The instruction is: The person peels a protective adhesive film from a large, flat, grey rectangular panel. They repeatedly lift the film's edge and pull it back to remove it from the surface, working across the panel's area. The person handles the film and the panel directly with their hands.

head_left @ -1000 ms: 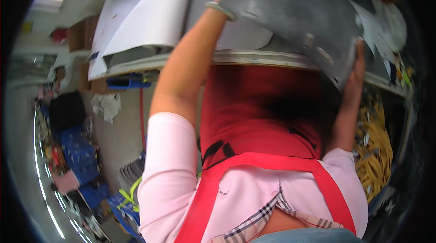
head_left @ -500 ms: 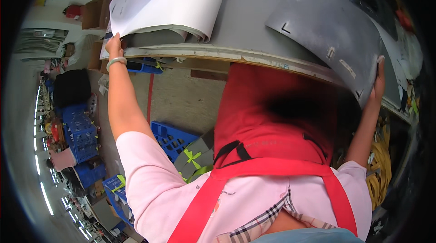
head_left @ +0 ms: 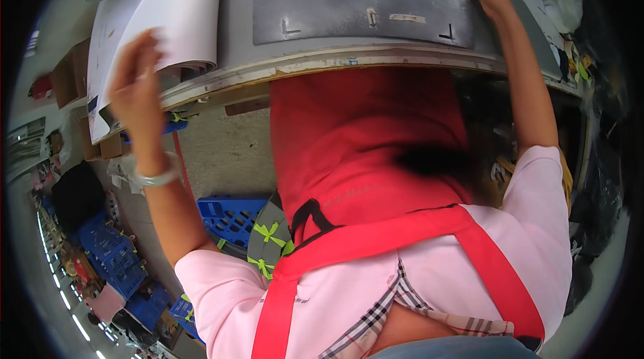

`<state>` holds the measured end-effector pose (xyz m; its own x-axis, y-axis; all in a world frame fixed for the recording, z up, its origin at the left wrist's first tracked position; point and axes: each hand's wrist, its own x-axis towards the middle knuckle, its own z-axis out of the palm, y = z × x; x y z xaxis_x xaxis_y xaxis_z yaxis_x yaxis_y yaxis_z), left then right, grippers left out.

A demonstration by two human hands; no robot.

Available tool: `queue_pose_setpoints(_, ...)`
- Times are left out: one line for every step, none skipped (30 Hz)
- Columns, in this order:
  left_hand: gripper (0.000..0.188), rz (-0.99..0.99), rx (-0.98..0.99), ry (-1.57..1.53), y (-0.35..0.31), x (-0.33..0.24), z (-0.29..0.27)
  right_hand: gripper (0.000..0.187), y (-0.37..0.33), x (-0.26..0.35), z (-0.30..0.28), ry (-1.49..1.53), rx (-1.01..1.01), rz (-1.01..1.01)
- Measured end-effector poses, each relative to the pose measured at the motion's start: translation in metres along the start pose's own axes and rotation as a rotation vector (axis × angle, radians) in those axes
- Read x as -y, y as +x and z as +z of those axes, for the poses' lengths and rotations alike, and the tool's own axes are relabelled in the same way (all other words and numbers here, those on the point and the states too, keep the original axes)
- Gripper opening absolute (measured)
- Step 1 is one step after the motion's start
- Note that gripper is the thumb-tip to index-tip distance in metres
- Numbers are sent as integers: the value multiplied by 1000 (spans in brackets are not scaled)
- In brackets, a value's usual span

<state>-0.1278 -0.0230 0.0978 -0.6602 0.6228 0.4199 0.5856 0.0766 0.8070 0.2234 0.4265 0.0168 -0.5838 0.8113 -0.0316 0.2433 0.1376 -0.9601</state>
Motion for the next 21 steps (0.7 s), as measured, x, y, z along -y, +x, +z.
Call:
queue_pose_setpoints(17, 138, 173, 193, -16, -17, 27, 9, 3, 2, 4, -41, -5, 9)
queue_pose_setpoints(15, 209, 316, 267, -28, -29, 51, 9, 5, 5, 8, -82, -12, 16)
queue_pose_setpoints(15, 222, 439, 238, -33, -33, 70, 9, 7, 6, 9, -125, -26, 24)
queue_pose_setpoints(22, 226, 467, 244, -38, -27, 86, 10, 11, 6, 10, -132, -17, 15)
queue_pose_setpoints(25, 265, 468, 300, -37, -19, 96, 11, 14, 3, 9, -140, -14, 11)
queue_pose_setpoints(28, 305, 468, 354, -35, -12, 104, 11, 17, 0, 8, -149, -11, 7)
queue_pose_setpoints(31, 344, 469, 410, -33, -9, 109, 12, 18, 0, 11, -155, -8, 5)
queue_pose_setpoints(38, 209, 519, 364, -33, -9, 110, 14, 17, 2, 11, -257, -54, 14)
queue_pose_setpoints(36, 215, 538, 389, -32, -9, 112, 14, 16, 2, 12, -251, -51, 8)
queue_pose_setpoints(35, 225, 556, 415, -31, -8, 112, 15, 16, 1, 12, -244, -49, 0)
queue_pose_setpoints(33, 233, 573, 442, -29, -8, 113, 15, 15, 1, 13, -236, -46, -9)
queue_pose_setpoints(31, 228, 580, 452, -29, -9, 113, 15, 15, 1, 13, -211, -28, -14)
queue_pose_setpoints(29, 220, 586, 463, -29, -11, 113, 16, 13, 2, 14, -184, -8, -19)
queue_pose_setpoints(27, 213, 593, 475, -29, -11, 113, 16, 11, 3, 15, -157, 13, -24)
queue_pose_setpoints(25, 226, 569, 470, -31, -11, 113, 16, 10, 3, 19, -183, 11, -33)
queue_pose_setpoints(24, 237, 545, 464, -35, -8, 113, 16, 9, 4, 24, -211, 10, -41)
queue_pose_setpoints(23, 248, 521, 458, -38, -5, 113, 16, 7, 4, 26, -239, 10, -49)
queue_pose_setpoints(23, 257, 508, 463, -39, -4, 113, 16, 8, 1, 26, -213, 21, -50)
queue_pose_setpoints(22, 271, 493, 461, -39, -2, 114, 17, 9, 1, 23, -192, 26, -52)
queue_pose_setpoints(22, 285, 479, 460, -39, -1, 115, 17, 8, 0, 20, -171, 31, -54)
queue_pose_setpoints(21, 290, 474, 441, -39, -1, 116, 17, 7, 1, 18, -184, 21, -46)
